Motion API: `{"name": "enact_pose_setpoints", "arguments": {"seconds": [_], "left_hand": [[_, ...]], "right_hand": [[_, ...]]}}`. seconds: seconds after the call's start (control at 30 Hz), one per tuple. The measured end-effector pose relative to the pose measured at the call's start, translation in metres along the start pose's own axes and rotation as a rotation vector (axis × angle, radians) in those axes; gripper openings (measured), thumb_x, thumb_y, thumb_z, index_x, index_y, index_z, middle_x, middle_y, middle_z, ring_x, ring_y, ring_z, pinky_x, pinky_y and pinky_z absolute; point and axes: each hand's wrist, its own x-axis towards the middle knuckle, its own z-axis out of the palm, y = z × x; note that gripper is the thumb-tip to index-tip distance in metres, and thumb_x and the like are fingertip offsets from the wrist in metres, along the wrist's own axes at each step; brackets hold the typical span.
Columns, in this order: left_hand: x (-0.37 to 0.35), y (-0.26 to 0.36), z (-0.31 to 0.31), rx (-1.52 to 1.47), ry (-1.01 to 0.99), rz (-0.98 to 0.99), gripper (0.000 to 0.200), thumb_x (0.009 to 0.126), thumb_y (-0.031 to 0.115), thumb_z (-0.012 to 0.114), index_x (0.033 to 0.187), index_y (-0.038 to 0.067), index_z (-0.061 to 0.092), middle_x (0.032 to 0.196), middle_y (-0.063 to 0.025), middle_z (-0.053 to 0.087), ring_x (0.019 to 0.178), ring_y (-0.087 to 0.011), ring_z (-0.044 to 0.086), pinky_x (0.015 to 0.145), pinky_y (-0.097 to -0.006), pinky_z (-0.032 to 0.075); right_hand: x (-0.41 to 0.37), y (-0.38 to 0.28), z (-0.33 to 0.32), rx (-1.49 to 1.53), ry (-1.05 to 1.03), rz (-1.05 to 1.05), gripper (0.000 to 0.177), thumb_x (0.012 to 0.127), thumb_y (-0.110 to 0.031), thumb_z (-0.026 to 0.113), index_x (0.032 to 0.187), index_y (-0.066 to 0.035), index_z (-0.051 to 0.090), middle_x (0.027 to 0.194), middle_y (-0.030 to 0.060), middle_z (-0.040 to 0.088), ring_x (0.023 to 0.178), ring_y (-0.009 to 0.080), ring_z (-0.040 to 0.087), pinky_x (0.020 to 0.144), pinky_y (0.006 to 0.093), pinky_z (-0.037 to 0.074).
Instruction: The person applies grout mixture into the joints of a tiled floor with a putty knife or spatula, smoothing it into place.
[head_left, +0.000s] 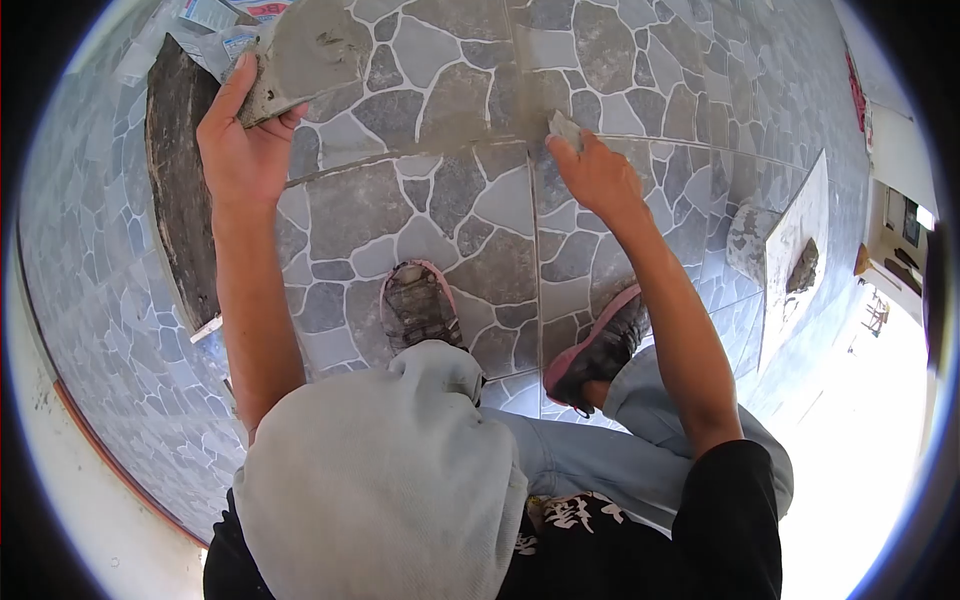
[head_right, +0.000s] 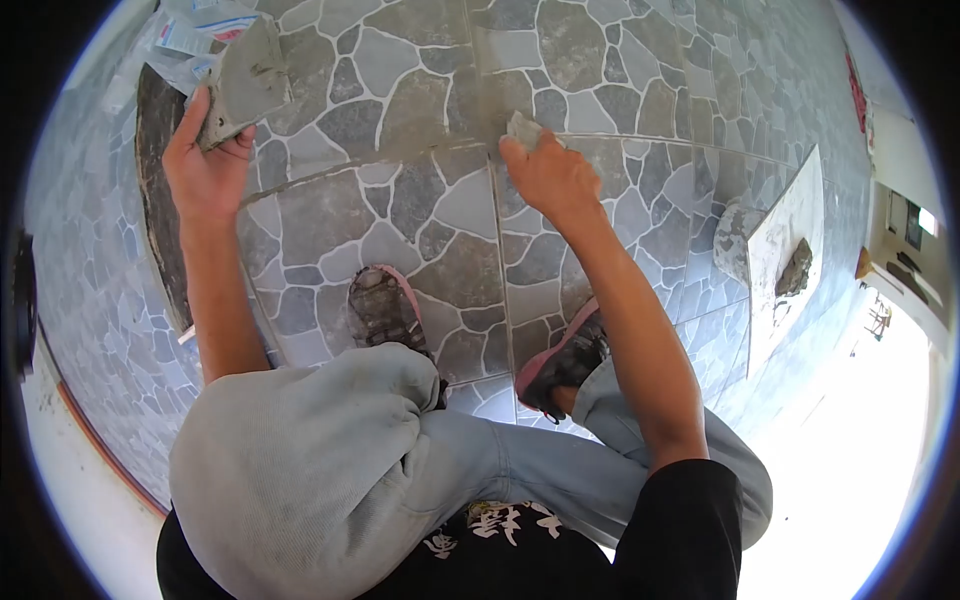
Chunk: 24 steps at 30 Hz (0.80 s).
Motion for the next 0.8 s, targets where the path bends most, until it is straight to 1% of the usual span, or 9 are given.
{"name": "enact_pose_setpoints", "arguments": {"seconds": [0.17, 0.33, 0.4, 0.5, 0.53, 0.6, 0.63, 0.7, 0.8], "left_hand": [[0.002, -0.014, 0.011, 0.015, 0.044, -0.016, 0.024, 0.094, 0.019, 0.059, 0.111, 0.003, 0.063, 0.104, -0.0070, 0.069, 0.089, -0.0193, 0.069, 0.071, -0.0353, 0.057], [0.005, -0.018, 0.021, 0.031, 0.084, -0.006, 0.024, 0.093, 0.021, 0.060, 0.111, 0.004, 0.062, 0.104, -0.0067, 0.069, 0.087, -0.0184, 0.069, 0.068, -0.0342, 0.057], [-0.002, -0.008, 0.010, 0.101, 0.084, -0.026, 0.026, 0.093, 0.022, 0.061, 0.111, 0.004, 0.062, 0.103, -0.0053, 0.069, 0.085, -0.0162, 0.068, 0.066, -0.0311, 0.057], [-0.012, -0.005, -0.005, 0.290, 0.072, -0.101, 0.028, 0.093, 0.025, 0.062, 0.112, 0.004, 0.062, 0.100, -0.0040, 0.068, 0.082, -0.0138, 0.067, 0.065, -0.0285, 0.056], [-0.015, -0.011, -0.008, 0.288, 0.089, -0.094, 0.028, 0.093, 0.025, 0.062, 0.112, 0.004, 0.062, 0.100, -0.0040, 0.068, 0.082, -0.0138, 0.067, 0.065, -0.0285, 0.056], [-0.016, -0.025, -0.004, 0.472, 0.076, -0.257, 0.032, 0.091, 0.028, 0.064, 0.113, 0.005, 0.062, 0.096, -0.0032, 0.068, 0.080, -0.0118, 0.066, 0.065, -0.0270, 0.056], [-0.017, -0.032, 0.003, 0.468, 0.067, -0.263, 0.032, 0.091, 0.028, 0.064, 0.113, 0.005, 0.062, 0.096, -0.0032, 0.068, 0.080, -0.0118, 0.066, 0.065, -0.0270, 0.056], [-0.020, -0.045, 0.020, 0.549, 0.043, -0.322, 0.034, 0.090, 0.029, 0.065, 0.113, 0.006, 0.061, 0.095, -0.0032, 0.068, 0.080, -0.0106, 0.065, 0.064, -0.0266, 0.055], [-0.013, -0.053, 0.021, 0.589, -0.054, -0.247, 0.035, 0.089, 0.029, 0.065, 0.115, 0.005, 0.061, 0.096, -0.0032, 0.068, 0.082, -0.0109, 0.066, 0.065, -0.0280, 0.056]], "right_hand": [[-0.035, -0.098, 0.041, 0.066, -0.108, -0.195, 0.088, 0.089, -0.063, 0.043, 0.135, 0.011, 0.044, 0.099, 0.0339, 0.065, 0.096, 0.0447, 0.066, 0.083, 0.0499, 0.052], [-0.015, -0.132, 0.034, 0.224, -0.267, -0.439, 0.067, 0.090, -0.053, 0.048, 0.125, 0.003, 0.056, 0.097, 0.0257, 0.068, 0.084, 0.0339, 0.070, 0.074, 0.0438, 0.054], [-0.002, -0.084, -0.007, 0.748, -0.619, -0.377, 0.053, 0.092, -0.047, 0.048, 0.116, -0.002, 0.060, 0.096, 0.0179, 0.068, 0.074, 0.0230, 0.066, 0.067, 0.0346, 0.051], [0.002, -0.011, -0.033, 1.305, -0.576, -0.345, 0.053, 0.092, -0.045, 0.050, 0.126, -0.004, 0.058, 0.092, 0.0115, 0.064, 0.075, 0.0191, 0.060, 0.068, 0.0298, 0.047], [-0.004, -0.014, -0.040, 1.295, -0.593, -0.350, 0.053, 0.092, -0.045, 0.050, 0.126, -0.004, 0.058, 0.092, 0.0115, 0.064, 0.075, 0.0191, 0.060, 0.068, 0.0298, 0.047], [-0.022, -0.019, -0.070, 0.753, -0.120, -0.724, 0.053, 0.090, -0.034, 0.057, 0.136, -0.009, 0.053, 0.106, 0.0177, 0.060, 0.084, 0.0259, 0.061, 0.077, 0.0362, 0.050], [-0.031, -0.025, -0.077, 0.750, -0.115, -0.715, 0.053, 0.090, -0.034, 0.057, 0.136, -0.009, 0.053, 0.106, 0.0177, 0.060, 0.084, 0.0259, 0.061, 0.077, 0.0362, 0.050], [-0.045, -0.048, -0.078, 0.142, 0.164, -0.933, 0.060, 0.085, -0.028, 0.062, 0.141, -0.012, 0.049, 0.112, 0.0251, 0.057, 0.094, 0.0361, 0.060, 0.084, 0.0410, 0.049], [-0.047, -0.059, -0.066, -0.201, 0.021, -0.838, 0.060, 0.087, -0.037, 0.058, 0.144, -0.023, 0.046, 0.113, 0.0240, 0.049, 0.092, 0.0377, 0.059, 0.083, 0.0417, 0.048]]}}
